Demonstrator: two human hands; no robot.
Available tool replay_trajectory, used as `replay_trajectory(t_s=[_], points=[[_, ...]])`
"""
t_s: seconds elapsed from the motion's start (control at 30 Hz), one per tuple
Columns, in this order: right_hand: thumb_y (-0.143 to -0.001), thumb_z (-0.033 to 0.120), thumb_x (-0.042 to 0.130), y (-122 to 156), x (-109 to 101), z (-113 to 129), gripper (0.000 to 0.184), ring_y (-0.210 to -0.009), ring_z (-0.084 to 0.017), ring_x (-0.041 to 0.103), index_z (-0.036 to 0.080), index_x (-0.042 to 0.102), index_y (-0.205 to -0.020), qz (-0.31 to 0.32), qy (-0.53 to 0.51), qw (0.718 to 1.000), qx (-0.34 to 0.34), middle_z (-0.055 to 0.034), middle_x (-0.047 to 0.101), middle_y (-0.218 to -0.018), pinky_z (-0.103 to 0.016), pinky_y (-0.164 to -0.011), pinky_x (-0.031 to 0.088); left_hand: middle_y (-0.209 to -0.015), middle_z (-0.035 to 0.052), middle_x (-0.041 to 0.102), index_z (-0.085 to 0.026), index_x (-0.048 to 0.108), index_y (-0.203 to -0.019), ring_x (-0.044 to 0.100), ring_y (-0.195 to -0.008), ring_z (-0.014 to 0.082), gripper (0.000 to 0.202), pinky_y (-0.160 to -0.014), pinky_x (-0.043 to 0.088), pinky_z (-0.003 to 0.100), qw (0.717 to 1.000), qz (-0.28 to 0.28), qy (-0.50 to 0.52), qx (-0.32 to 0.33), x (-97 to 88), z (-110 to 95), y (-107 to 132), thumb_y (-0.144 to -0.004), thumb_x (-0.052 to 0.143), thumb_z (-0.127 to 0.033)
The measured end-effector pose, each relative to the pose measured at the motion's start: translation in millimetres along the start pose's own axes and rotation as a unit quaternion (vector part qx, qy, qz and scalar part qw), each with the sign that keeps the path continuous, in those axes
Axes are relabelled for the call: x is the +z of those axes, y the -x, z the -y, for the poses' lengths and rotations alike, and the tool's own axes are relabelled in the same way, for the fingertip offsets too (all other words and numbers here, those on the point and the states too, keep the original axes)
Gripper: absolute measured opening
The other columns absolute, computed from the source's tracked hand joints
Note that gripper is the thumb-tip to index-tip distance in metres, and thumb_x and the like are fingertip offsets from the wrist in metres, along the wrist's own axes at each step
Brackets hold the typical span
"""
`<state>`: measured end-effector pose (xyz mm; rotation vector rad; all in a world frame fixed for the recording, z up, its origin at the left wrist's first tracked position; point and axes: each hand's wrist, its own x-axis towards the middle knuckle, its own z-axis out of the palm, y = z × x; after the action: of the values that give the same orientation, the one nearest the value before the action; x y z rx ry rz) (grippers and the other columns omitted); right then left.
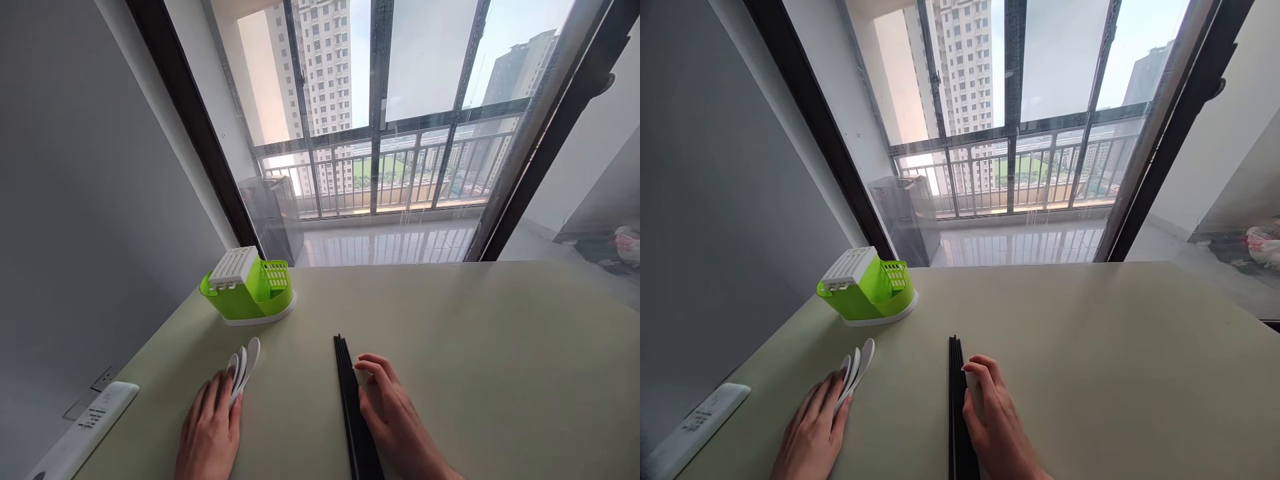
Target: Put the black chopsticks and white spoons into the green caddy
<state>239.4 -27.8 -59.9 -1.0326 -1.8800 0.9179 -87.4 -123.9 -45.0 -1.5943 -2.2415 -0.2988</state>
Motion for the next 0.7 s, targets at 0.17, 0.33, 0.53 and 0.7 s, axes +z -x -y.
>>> replay_trajectory(t_s=[0.17, 0.33, 0.53, 0.7], points=[[-0.099, 0.018, 0.043, -0.1, -0.5, 0.1, 0.032, -0.102, -0.015, 0.067, 0.032, 0.046, -0.128, 0.002, -0.003, 1.0, -0.001, -0.0055, 0.05, -0.138, -0.03, -0.09, 0.057, -0.128, 0.0144, 0.071, -0.021, 0.071, -0.132, 0.066, -0.111, 0.0341, 0.052, -0.094, 0.055, 0.051, 1.0, -0.007, -0.002, -0.002, -12.4, -2.6, -0.6, -0.104, 0.032, -0.04], [-0.099, 0.019, 0.043, -0.9, -0.9, -0.2, 0.03, -0.099, -0.016, 0.067, 0.032, 0.046, -0.126, 0.013, -0.008, 1.0, 0.009, -0.0047, 0.052, -0.135, -0.03, -0.086, 0.058, -0.116, 0.013, 0.072, -0.024, 0.074, -0.13, 0.067, -0.095, 0.0294, 0.053, -0.081, 0.058, 0.044, 1.0, -0.02, 0.013, 0.004, -20.4, -1.6, 0.5, -0.104, 0.032, -0.045], [-0.101, 0.02, 0.042, -0.9, -0.3, 0.5, 0.028, -0.104, -0.017, 0.065, 0.032, 0.045, -0.126, 0.025, -0.028, 0.999, 0.026, -0.0035, 0.053, -0.131, -0.032, -0.091, 0.055, -0.107, 0.0074, 0.072, -0.029, 0.075, -0.128, 0.069, -0.089, 0.0222, 0.044, -0.077, 0.058, 0.034, 0.999, -0.006, 0.04, 0.013, -29.6, -6.0, -3.2, -0.103, 0.039, -0.037], [-0.101, 0.021, 0.042, -1.1, 1.0, -0.4, 0.027, -0.104, -0.017, 0.064, 0.032, 0.045, -0.125, 0.028, -0.032, 0.999, 0.031, -0.0037, 0.053, -0.131, -0.033, -0.092, 0.054, -0.103, 0.0037, 0.072, -0.034, 0.074, -0.129, 0.07, -0.085, 0.0193, 0.041, -0.065, 0.057, 0.026, 0.999, 0.028, 0.035, 0.004, -33.0, -14.7, -6.2, -0.103, 0.042, -0.031]])
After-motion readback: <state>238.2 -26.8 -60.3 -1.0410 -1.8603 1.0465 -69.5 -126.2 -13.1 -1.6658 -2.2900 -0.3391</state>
